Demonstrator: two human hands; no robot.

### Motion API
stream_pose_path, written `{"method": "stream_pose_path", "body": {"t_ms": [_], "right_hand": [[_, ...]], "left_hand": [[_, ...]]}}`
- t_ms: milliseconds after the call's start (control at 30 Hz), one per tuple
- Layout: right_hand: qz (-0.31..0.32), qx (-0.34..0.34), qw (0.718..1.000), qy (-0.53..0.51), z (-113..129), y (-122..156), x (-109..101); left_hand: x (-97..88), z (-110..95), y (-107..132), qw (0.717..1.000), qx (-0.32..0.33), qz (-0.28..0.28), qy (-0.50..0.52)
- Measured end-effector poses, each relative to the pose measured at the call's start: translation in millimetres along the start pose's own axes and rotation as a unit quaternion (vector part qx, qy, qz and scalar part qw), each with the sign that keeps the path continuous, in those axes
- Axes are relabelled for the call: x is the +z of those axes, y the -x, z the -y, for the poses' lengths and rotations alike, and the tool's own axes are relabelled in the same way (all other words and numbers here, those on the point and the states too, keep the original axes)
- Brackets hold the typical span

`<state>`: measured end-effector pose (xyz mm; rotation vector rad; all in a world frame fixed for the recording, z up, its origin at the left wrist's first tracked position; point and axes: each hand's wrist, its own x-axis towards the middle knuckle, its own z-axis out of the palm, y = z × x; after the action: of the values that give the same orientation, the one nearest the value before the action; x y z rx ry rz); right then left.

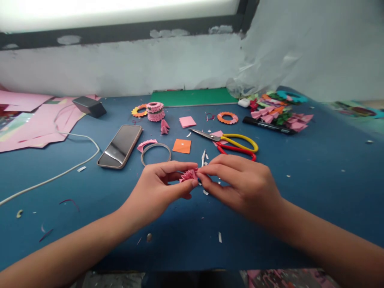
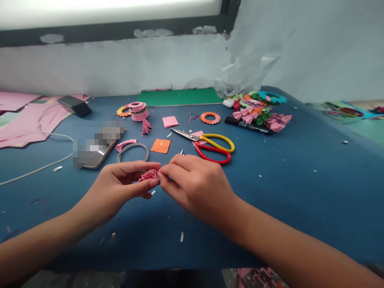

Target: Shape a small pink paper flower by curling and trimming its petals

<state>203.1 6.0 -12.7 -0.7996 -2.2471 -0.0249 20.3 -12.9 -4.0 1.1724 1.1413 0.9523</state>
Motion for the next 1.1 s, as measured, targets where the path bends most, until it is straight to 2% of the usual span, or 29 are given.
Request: {"method": "stream_pose_path", "body": {"t_ms": [200, 367, 567, 833, 1000, 1100], "right_hand": [[0.007, -0.035, 0.996, 0.076, 0.0, 0.3, -1.6], [-0.028, -0.079, 0.986, 0.147, 1.9, 0.2, -2.1], [-0.028, -0.095, 0.978, 0.185, 0.8, 2.1, -1.6], [-0.03, -0.08, 0.975, 0.204, -0.8, 0.0, -2.3], [-0.047, -0.066, 0.981, 0.177, -2.0, -2.1, -3.7], [-0.052, -0.041, 0.986, 0.153, -11.0, -4.5, -9.7]], "left_hand": [[1.6, -0.2, 1.8, 0.995, 0.053, -0.013, -0.078], [3.3, 3.2, 1.0, 0.993, 0.071, -0.018, -0.093], [6.5, 6.9, 2.2, 0.989, 0.096, -0.014, -0.111], [4.6, 5.6, 3.2, 0.994, 0.073, -0.004, -0.082], [3.1, 2.5, 1.8, 0.999, 0.039, 0.017, -0.002], [2.0, 0.9, -0.1, 0.999, 0.034, 0.008, 0.03]]}}
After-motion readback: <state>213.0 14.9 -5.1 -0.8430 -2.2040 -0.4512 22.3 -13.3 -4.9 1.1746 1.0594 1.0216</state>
